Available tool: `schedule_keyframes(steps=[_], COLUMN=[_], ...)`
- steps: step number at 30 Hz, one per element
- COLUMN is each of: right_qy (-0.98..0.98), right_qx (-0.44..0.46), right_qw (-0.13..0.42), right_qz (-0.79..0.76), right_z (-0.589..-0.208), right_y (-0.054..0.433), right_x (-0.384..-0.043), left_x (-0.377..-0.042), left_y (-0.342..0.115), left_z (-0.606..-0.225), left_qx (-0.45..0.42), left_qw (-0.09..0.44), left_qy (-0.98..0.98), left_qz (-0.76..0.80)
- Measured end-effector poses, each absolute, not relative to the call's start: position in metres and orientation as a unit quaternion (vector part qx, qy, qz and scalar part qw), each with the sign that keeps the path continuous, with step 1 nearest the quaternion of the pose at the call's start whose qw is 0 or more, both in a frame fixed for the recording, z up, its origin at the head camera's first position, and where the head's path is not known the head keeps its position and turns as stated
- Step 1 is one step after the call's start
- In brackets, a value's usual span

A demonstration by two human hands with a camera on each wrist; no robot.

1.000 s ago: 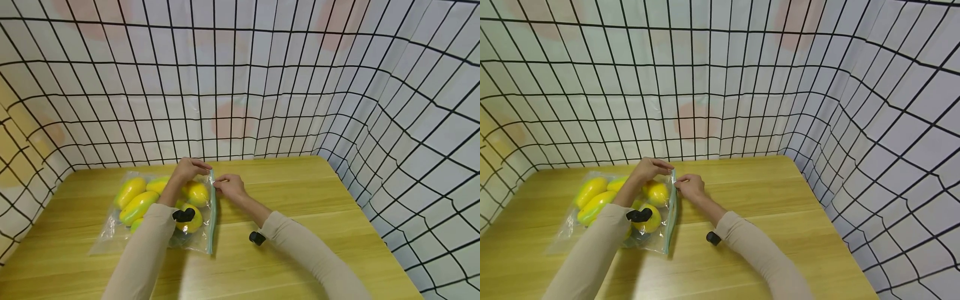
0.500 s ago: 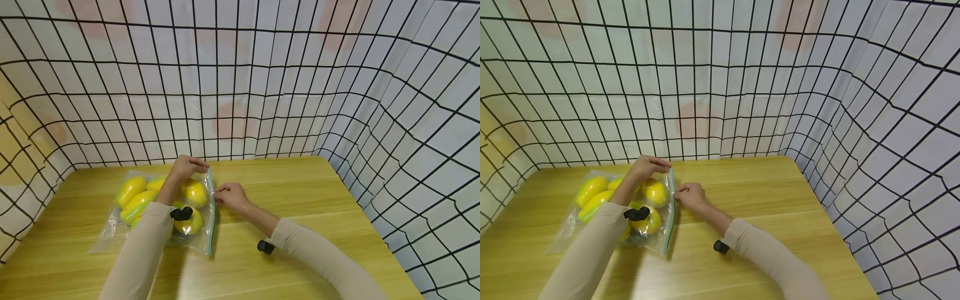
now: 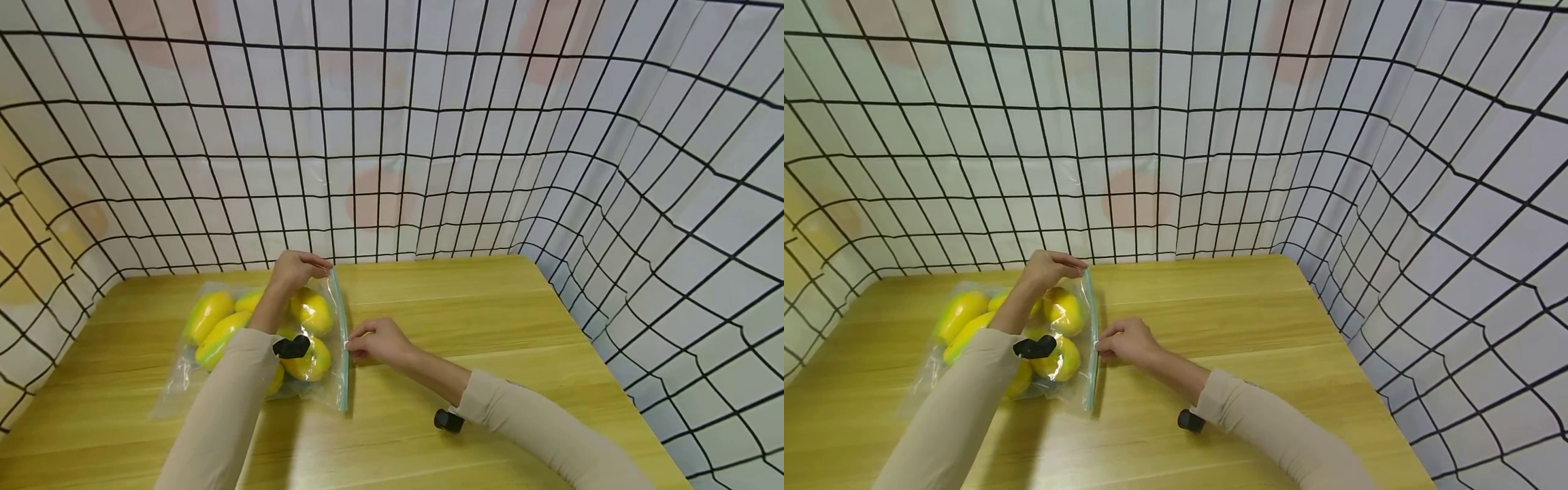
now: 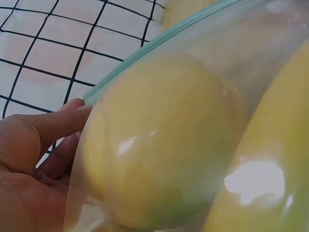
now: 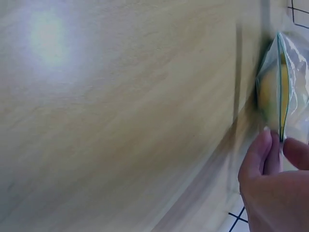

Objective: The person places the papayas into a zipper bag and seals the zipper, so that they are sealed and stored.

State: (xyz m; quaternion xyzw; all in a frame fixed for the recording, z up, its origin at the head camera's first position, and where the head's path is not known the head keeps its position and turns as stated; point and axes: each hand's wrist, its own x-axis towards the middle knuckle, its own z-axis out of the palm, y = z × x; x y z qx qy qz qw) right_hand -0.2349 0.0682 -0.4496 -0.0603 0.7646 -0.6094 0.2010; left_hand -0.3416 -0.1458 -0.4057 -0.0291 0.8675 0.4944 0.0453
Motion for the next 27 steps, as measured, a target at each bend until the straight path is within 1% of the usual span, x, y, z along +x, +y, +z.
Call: schedule_keyframes(steps=[9,16,22,27], right_qy=[0.732,0.718,0.708,0.705], right_qx=[-0.109,-0.11,-0.112,-0.112], right_qw=[0.297,0.374,0.408,0.418], right_qz=[-0.603,-0.577,-0.565,-0.562], right_z=[-0.45,-0.45,-0.45,-0.449], right_y=[0.077,0.082,0.085,0.087], right_x=[-0.226,-0.22,-0.217,-0.216], left_x=[-0.342,-0.343,-0.341,-0.34], left_y=[-0.148,-0.15,-0.151,-0.151], left_z=[-0.403,-0.399,-0.398,-0.398], left_qx=[-0.049,-0.051,-0.055,-0.062], left_qw=[0.035,0.03,0.017,0.021], left_qy=[0.861,0.855,0.855,0.852], left_qz=[0.505,0.515,0.516,0.519])
